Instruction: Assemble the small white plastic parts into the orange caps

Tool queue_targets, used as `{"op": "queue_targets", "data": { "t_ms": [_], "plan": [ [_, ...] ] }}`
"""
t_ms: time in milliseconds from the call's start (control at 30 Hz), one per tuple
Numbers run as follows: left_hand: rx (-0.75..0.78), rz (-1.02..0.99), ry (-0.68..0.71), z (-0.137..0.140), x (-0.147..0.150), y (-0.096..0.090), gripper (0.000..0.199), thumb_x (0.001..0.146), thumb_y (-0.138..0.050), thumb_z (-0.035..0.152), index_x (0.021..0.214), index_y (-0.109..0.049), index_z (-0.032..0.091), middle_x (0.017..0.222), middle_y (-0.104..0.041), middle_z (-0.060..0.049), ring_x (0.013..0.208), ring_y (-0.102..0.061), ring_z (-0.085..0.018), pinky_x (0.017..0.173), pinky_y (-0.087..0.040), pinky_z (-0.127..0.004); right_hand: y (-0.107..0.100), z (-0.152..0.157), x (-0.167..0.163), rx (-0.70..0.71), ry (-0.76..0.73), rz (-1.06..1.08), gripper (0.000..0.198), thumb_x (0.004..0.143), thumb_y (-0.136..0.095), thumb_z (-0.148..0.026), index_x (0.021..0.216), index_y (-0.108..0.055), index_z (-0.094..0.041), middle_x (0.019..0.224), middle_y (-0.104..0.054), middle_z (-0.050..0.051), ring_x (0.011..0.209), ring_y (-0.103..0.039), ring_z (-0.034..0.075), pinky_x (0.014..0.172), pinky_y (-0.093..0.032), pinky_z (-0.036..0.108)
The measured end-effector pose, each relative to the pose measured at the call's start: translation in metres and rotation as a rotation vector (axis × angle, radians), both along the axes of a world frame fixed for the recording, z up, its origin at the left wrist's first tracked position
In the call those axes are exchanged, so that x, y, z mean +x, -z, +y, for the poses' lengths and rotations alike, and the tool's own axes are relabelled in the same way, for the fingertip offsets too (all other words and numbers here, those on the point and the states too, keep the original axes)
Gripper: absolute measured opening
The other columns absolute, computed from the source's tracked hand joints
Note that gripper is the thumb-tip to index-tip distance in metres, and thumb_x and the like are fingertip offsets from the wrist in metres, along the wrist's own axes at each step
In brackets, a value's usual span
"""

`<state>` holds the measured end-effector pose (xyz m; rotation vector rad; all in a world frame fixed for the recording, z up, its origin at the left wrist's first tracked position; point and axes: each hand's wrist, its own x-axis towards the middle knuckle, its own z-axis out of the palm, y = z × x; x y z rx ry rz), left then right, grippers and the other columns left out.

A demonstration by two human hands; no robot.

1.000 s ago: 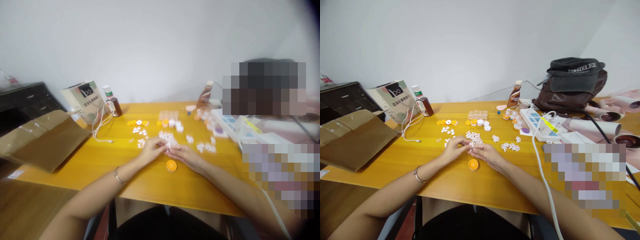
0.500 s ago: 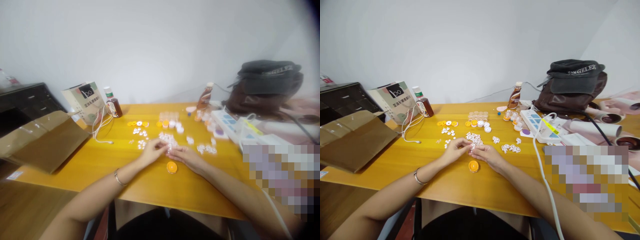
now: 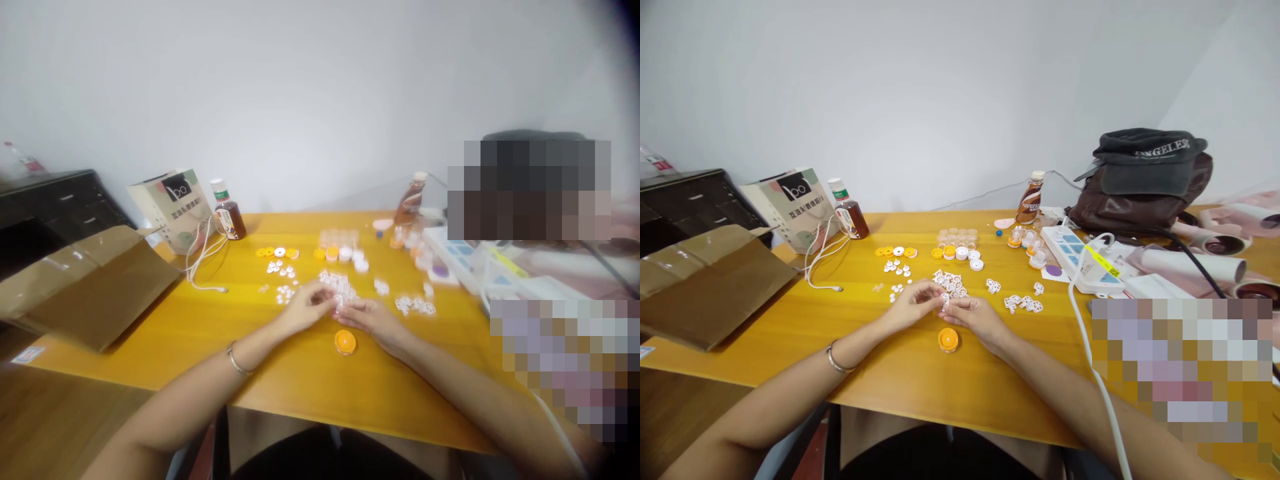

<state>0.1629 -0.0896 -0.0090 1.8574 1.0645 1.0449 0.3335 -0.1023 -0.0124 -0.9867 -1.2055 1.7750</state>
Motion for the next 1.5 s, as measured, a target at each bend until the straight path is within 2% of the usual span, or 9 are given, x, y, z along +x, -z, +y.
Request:
{"op": "queue_targets", "data": {
  "t_ms": [167,267,567,667,767,933,1233,1367,1500],
  "plan": [
    [0.079,0.095,-0.05,-0.008,0.003,-0.003,0.028,0.073,-0.061,0.039,0.086,-0.059,0.015,0.06,-0.05,0.003,0.054,-0.044,-0.008,0.051,-0.036,-0.019,-0.001,-0.002,-0.002,0.071,0.003,-0.04,0.027,0.058,-0.074,-0.038,0.076,-0.072,-0.018,0.079,-0.07,0.002,0.08,-0.063,0.016,0.09,-0.044,0.035],
    [0.109,0.13,-0.081,-0.011,0.003,-0.005,0.022,0.076,-0.057,0.036,0.08,-0.056,0.014,0.061,-0.052,0.003,0.054,-0.046,-0.008,0.051,-0.036,-0.019,-0.001,-0.002,-0.002,0.114,0.029,-0.085,0.025,0.056,-0.075,-0.036,0.073,-0.071,-0.018,0.077,-0.07,0.001,0.079,-0.062,0.017,0.087,-0.043,0.035],
    [0.224,0.125,0.043,-0.011,-0.001,-0.012,0.019,0.082,-0.048,0.025,0.097,-0.057,0.016,0.083,-0.062,-0.004,0.075,-0.057,-0.012,0.068,-0.045,-0.023,0.001,0.002,-0.001,0.02,0.074,0.024,0.029,0.055,-0.077,-0.027,0.079,-0.066,-0.018,0.073,-0.068,0.001,0.069,-0.062,0.012,0.075,-0.047,0.028],
    [0.242,0.136,-0.07,0.0,-0.006,-0.007,0.024,0.084,-0.046,0.026,0.104,-0.055,0.017,0.091,-0.063,-0.005,0.081,-0.058,-0.014,0.073,-0.046,-0.025,0.001,0.002,0.0,-0.038,0.152,0.085,0.027,0.055,-0.078,-0.025,0.075,-0.062,-0.018,0.071,-0.068,0.0,0.07,-0.063,0.012,0.075,-0.048,0.026],
    [0.354,0.26,-0.2,0.013,-0.015,-0.002,0.025,0.085,-0.042,0.022,0.106,-0.056,0.017,0.1,-0.062,-0.007,0.091,-0.056,-0.017,0.081,-0.045,-0.031,0.0,0.002,0.001,-0.074,0.219,0.129,0.028,0.055,-0.078,-0.023,0.076,-0.06,-0.018,0.075,-0.069,0.001,0.072,-0.064,0.012,0.078,-0.049,0.025],
    [0.492,0.611,-0.124,0.02,-0.021,0.005,0.037,0.082,-0.042,0.014,0.119,-0.048,0.017,0.116,-0.056,-0.009,0.106,-0.048,-0.022,0.092,-0.039,-0.038,-0.002,0.003,0.001,-0.077,0.248,0.144,0.028,0.057,-0.077,-0.021,0.077,-0.059,-0.017,0.077,-0.069,0.003,0.073,-0.065,0.013,0.08,-0.05,0.027],
    [0.532,0.81,-0.152,0.018,-0.011,0.001,0.021,0.087,-0.042,0.028,0.088,-0.062,0.019,0.096,-0.063,-0.004,0.093,-0.054,-0.019,0.08,-0.039,-0.034,-0.001,0.004,0.001,-0.084,0.223,0.154,0.028,0.058,-0.077,-0.021,0.078,-0.058,-0.017,0.076,-0.069,0.002,0.073,-0.064,0.01,0.076,-0.05,0.021],
    [0.54,0.809,-0.149,0.019,-0.009,0.001,0.021,0.086,-0.045,0.031,0.083,-0.061,0.019,0.09,-0.063,-0.004,0.09,-0.055,-0.018,0.079,-0.039,-0.032,-0.001,0.005,0.001,-0.085,0.221,0.147,0.028,0.057,-0.077,-0.02,0.078,-0.058,-0.017,0.076,-0.069,0.002,0.073,-0.065,0.011,0.076,-0.051,0.022],
    [0.555,0.777,-0.128,0.019,-0.01,0.003,0.018,0.084,-0.048,0.032,0.086,-0.061,0.019,0.099,-0.062,-0.004,0.093,-0.055,-0.018,0.081,-0.039,-0.032,-0.001,0.004,0.001,-0.091,0.212,0.139,0.028,0.057,-0.077,-0.02,0.078,-0.058,-0.017,0.076,-0.069,0.002,0.072,-0.065,0.011,0.076,-0.051,0.021]
  ]
}}
